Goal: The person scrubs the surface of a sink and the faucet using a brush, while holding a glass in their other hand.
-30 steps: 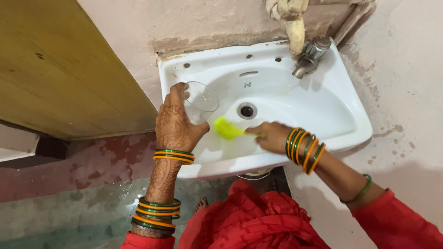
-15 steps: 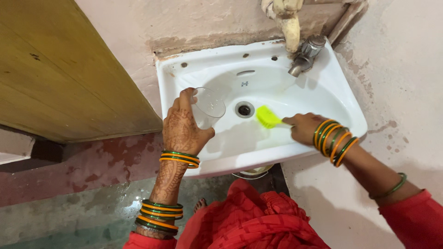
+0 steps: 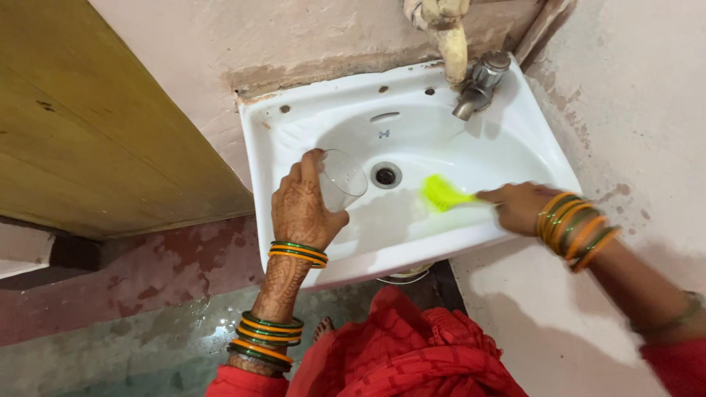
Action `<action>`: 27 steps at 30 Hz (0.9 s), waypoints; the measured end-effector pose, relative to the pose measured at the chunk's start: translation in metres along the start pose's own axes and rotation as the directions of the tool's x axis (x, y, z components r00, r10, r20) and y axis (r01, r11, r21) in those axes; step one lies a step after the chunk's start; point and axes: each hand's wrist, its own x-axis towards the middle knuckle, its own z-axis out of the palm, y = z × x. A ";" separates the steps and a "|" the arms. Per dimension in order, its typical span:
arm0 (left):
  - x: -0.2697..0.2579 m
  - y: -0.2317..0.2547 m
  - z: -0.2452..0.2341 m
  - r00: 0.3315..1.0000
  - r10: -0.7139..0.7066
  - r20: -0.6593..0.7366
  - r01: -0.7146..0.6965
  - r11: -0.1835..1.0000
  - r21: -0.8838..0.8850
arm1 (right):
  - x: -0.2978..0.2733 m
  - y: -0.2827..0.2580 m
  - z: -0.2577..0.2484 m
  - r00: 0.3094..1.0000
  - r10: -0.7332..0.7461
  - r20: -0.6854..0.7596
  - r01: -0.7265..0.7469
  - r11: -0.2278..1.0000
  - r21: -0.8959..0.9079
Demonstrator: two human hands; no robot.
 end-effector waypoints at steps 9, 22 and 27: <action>0.001 0.000 0.007 1.000 0.008 0.003 -0.008 1.000 -0.013 | -0.042 -0.034 0.004 1.000 0.018 0.005 -0.017 0.995 -0.103; -0.007 -0.009 0.010 0.995 -0.076 0.067 0.086 0.986 -0.146 | -0.060 0.079 -0.007 0.902 0.415 -0.116 -0.419 0.908 -0.010; -0.019 -0.011 0.014 0.981 -0.155 0.113 0.175 0.962 -0.207 | -0.092 0.101 0.013 0.786 0.257 -0.562 -0.374 0.922 -0.101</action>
